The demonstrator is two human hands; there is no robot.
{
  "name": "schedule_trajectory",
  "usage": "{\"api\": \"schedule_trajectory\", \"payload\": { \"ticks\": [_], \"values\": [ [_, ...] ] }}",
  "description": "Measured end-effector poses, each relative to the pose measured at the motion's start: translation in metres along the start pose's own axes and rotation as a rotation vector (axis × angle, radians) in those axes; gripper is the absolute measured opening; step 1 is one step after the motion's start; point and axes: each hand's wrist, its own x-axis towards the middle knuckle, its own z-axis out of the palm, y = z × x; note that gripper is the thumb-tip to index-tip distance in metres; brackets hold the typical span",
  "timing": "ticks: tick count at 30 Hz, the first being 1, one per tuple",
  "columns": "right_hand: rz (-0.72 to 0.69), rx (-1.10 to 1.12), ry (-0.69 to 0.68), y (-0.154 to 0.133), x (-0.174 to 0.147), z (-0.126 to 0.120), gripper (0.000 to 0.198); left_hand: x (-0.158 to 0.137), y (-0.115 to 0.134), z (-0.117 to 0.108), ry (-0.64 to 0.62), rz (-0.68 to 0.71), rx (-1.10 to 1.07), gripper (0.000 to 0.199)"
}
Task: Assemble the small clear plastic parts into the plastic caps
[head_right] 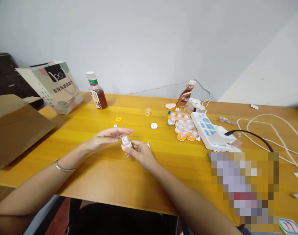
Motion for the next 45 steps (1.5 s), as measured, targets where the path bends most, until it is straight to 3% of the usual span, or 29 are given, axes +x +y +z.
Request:
{"api": "schedule_trajectory", "payload": {
  "ticks": [3, 7, 10, 14, 18, 21, 25, 28, 32, 37, 45],
  "values": [
    [-0.004, 0.003, 0.019, 0.0, 0.0, 0.0, 0.022, 0.001, -0.001, -0.001, 0.136, -0.004, 0.079, 0.029],
    [-0.008, -0.001, 0.008, -0.001, 0.0, 0.001, 0.021, 0.002, -0.002, -0.002, 0.067, -0.026, 0.034, 0.025],
    [-0.023, -0.012, 0.009, -0.002, -0.001, 0.001, 0.02, 0.002, -0.003, -0.001, 0.165, -0.006, 0.082, 0.027],
    [-0.039, -0.017, -0.008, -0.004, -0.002, 0.001, 0.018, 0.001, -0.004, -0.001, 0.035, -0.008, -0.052, 0.031],
    [-0.054, -0.025, 0.003, -0.005, -0.002, 0.001, 0.02, 0.001, -0.008, 0.001, 0.154, 0.015, -0.047, 0.033],
    [-0.053, -0.027, 0.005, -0.005, -0.003, 0.001, 0.019, 0.002, -0.011, 0.003, 0.095, 0.019, -0.12, 0.029],
    [-0.05, -0.023, 0.014, -0.006, -0.003, 0.001, 0.02, 0.001, -0.01, 0.005, 0.169, -0.005, -0.052, 0.031],
    [-0.059, -0.017, 0.011, -0.005, -0.002, 0.0, 0.02, 0.001, -0.008, 0.005, 0.113, -0.017, -0.071, 0.029],
    [-0.071, -0.032, 0.01, -0.002, -0.002, 0.0, 0.02, 0.003, -0.009, 0.007, 0.225, -0.046, 0.073, 0.026],
    [-0.048, -0.026, -0.016, 0.004, -0.003, -0.001, 0.02, 0.004, -0.01, 0.014, 0.211, -0.015, 0.161, 0.021],
    [-0.06, -0.034, 0.065, -0.001, 0.001, 0.004, 0.023, 0.006, -0.009, 0.018, 0.361, -0.017, 0.01, 0.024]
  ]
}}
